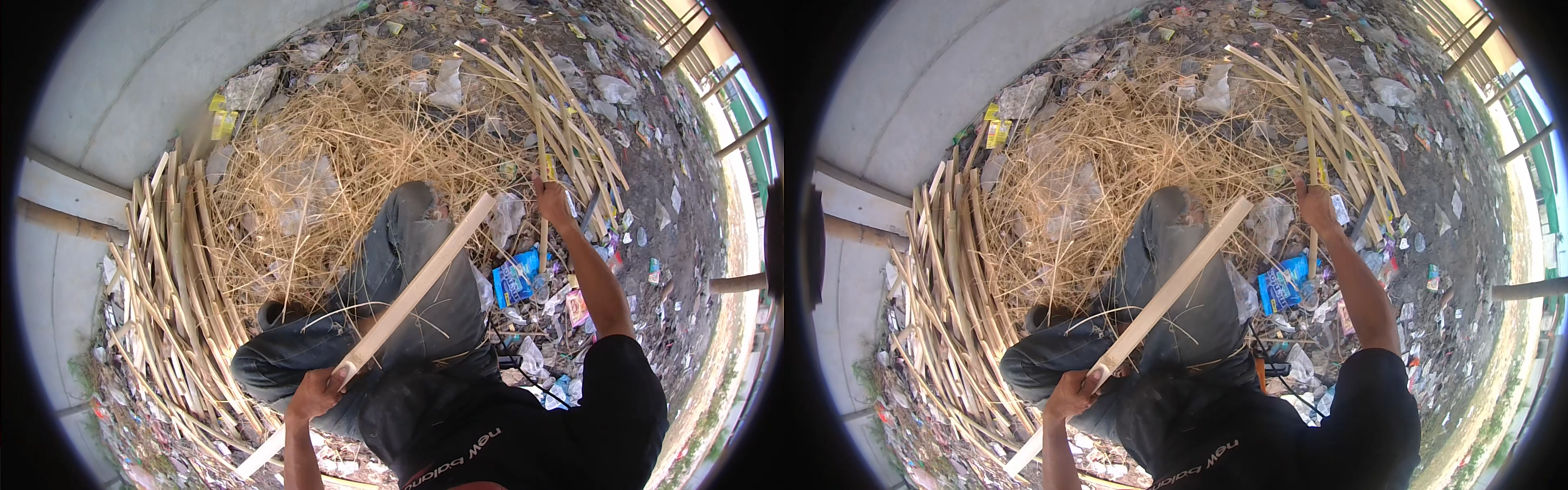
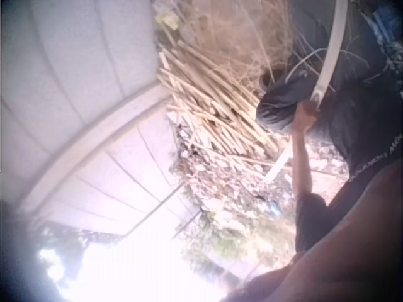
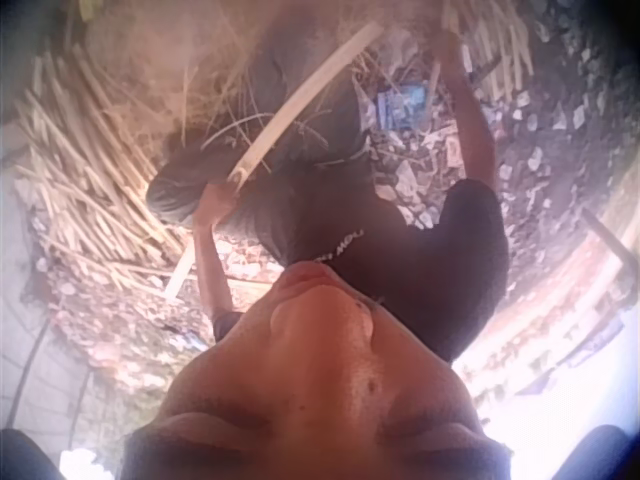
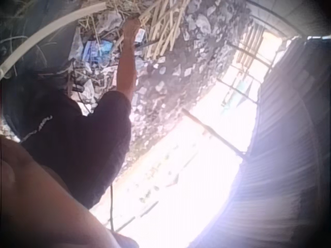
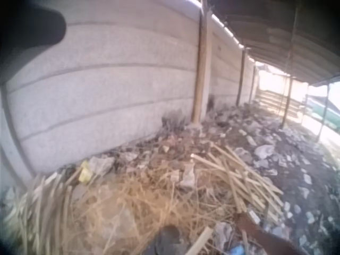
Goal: The person sits on the ground and uses a utility knife to split a long bamboo strip into thinner slats. They repeatedly score the bamboo and peel away thin layers, discarding the waste onto the ground.
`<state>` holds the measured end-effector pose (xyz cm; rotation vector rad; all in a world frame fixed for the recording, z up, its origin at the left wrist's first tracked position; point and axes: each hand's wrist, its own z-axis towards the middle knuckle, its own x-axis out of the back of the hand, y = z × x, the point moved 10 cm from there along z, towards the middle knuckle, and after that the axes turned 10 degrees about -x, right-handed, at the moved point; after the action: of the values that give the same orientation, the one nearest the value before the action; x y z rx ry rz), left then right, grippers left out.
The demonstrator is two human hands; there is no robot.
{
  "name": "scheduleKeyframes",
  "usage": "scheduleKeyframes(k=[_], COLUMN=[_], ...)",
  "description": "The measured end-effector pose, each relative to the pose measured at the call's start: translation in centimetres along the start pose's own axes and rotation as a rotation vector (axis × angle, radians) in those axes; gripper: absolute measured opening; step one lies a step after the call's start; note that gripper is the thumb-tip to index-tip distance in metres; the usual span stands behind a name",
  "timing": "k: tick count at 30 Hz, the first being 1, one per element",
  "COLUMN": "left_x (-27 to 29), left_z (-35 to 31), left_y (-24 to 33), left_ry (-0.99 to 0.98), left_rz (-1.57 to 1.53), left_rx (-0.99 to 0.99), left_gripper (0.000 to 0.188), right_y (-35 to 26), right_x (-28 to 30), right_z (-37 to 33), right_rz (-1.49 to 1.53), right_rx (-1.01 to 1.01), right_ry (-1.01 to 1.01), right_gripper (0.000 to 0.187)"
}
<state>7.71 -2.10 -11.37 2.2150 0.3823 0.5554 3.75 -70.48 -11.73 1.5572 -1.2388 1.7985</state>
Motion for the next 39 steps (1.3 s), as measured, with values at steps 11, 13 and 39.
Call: scheduleKeyframes(k=[11,13,39], left_x=[-1.0,-1.0,-0.5], left_z=[3.5,3.8,3.5], left_y=[4.6,5.8,4.8], left_ry=[0.073,0.14,0.099], left_rz=[0.168,0.359,0.304], left_rx=[-0.244,-0.46,-0.222], left_gripper=[0.043,0.037,0.039], right_y=[-15.4,-16.0,-13.9], right_x=[-0.2,-2.1,-3.1], right_z=[-17.8,-20.4,-22.4], right_rz=[0.186,0.154,0.157], right_rx=[0.396,0.448,0.363], right_ry=[-0.393,-0.429,-0.468], right_gripper=[0.062,0.059,0.057])
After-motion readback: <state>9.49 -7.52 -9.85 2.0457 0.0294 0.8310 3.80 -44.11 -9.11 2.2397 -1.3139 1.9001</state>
